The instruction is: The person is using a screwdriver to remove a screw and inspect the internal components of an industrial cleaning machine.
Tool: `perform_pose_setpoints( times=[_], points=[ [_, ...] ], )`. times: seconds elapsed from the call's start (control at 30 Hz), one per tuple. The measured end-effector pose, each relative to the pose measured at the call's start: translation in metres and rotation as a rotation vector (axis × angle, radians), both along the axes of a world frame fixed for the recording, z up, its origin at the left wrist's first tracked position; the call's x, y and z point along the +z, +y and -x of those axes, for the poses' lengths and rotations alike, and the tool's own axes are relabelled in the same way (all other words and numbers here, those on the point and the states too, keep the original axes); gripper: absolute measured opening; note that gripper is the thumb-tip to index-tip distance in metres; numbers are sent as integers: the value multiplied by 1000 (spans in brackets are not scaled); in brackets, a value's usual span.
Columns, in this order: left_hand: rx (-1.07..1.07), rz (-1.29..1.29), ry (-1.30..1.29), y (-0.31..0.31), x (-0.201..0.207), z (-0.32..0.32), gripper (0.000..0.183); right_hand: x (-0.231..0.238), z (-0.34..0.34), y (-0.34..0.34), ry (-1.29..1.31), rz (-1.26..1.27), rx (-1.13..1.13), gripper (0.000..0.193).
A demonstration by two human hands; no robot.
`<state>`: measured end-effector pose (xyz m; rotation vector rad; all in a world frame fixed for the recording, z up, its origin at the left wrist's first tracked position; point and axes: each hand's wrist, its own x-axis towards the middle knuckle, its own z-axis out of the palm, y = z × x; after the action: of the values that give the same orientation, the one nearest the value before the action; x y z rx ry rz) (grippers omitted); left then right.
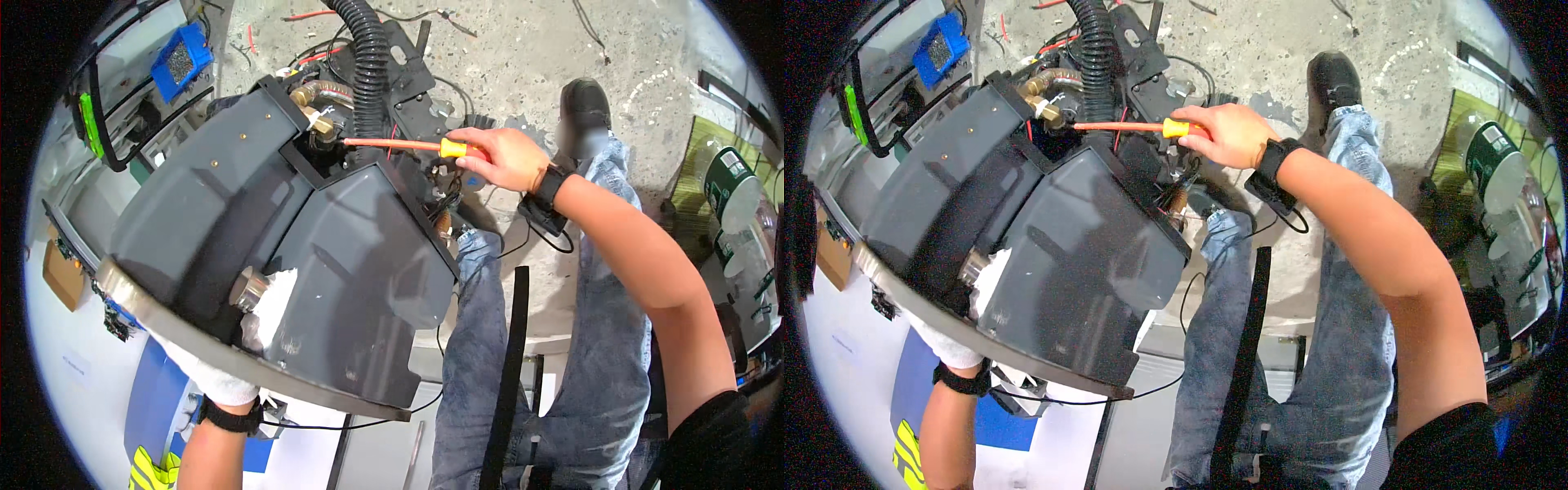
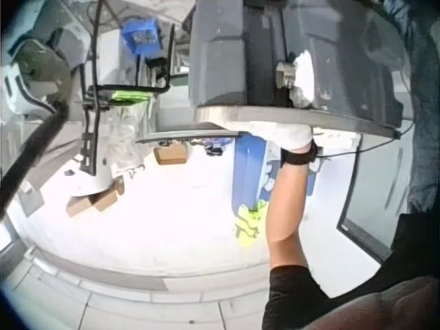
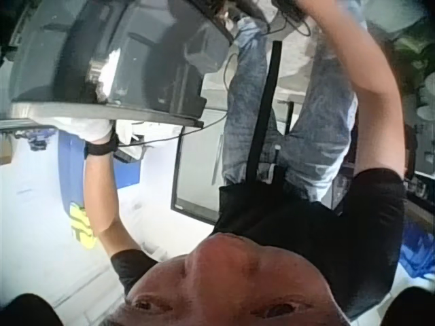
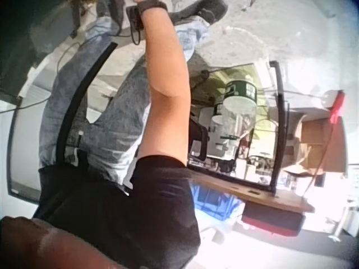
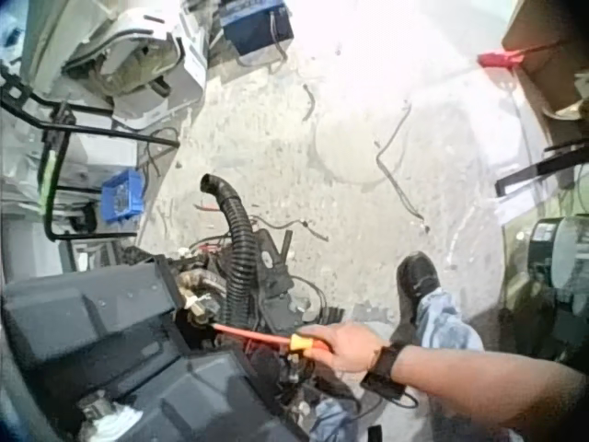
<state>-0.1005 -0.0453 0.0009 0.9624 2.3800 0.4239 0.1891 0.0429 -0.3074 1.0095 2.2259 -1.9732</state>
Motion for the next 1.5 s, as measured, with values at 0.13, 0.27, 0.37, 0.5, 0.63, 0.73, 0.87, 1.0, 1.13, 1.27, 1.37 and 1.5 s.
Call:
perform_pose_setpoints(
  times=[0.13, 0.27, 0.37, 0.5, 0.63, 0.73, 0.87, 1.0, 1.13, 1.27, 1.37, 1.5],
  points=[
    [8, -56, 33, 16, -7, -12, 58, 31, -20, 35, -109, -38, 99, 38],
    [21, -93, 83, 26, -11, -17, 59, 68, -23, 48, -86, -60, 140, 37],
    [-48, -78, 179, 30, -12, -20, 60, 73, -13, 51, -64, -94, 149, 37],
    [-354, 57, 438, 31, -7, -18, 71, 77, 3, 62, -119, -92, 217, 38],
    [-382, 116, 477, 24, -3, -7, 73, 74, 9, 63, -92, -99, 152, 33],
    [-395, 154, 511, 23, -1, -6, 79, 92, 18, 62, -158, -46, 161, 31],
    [-360, 149, 483, 35, 0, -19, 89, 98, 35, 85, -184, -52, 246, 30],
    [-410, 143, 517, 37, -9, -18, 90, 115, 64, 135, -275, -76, 471, 33],
    [-457, 143, 562, 39, -10, -15, 92, 117, 85, 149, -314, -120, 568, 33],
    [-480, 143, 574, 39, -9, -18, 93, 135, 107, 163, -306, -383, 677, 28],
    [-504, 133, 585, 39, -8, -18, 94, 154, 123, 168, -224, -596, 744, 20],
    [-472, 131, 587, 42, -2, -19, 95, 152, 109, 148, -335, -465, 675, 23]
  ],
)
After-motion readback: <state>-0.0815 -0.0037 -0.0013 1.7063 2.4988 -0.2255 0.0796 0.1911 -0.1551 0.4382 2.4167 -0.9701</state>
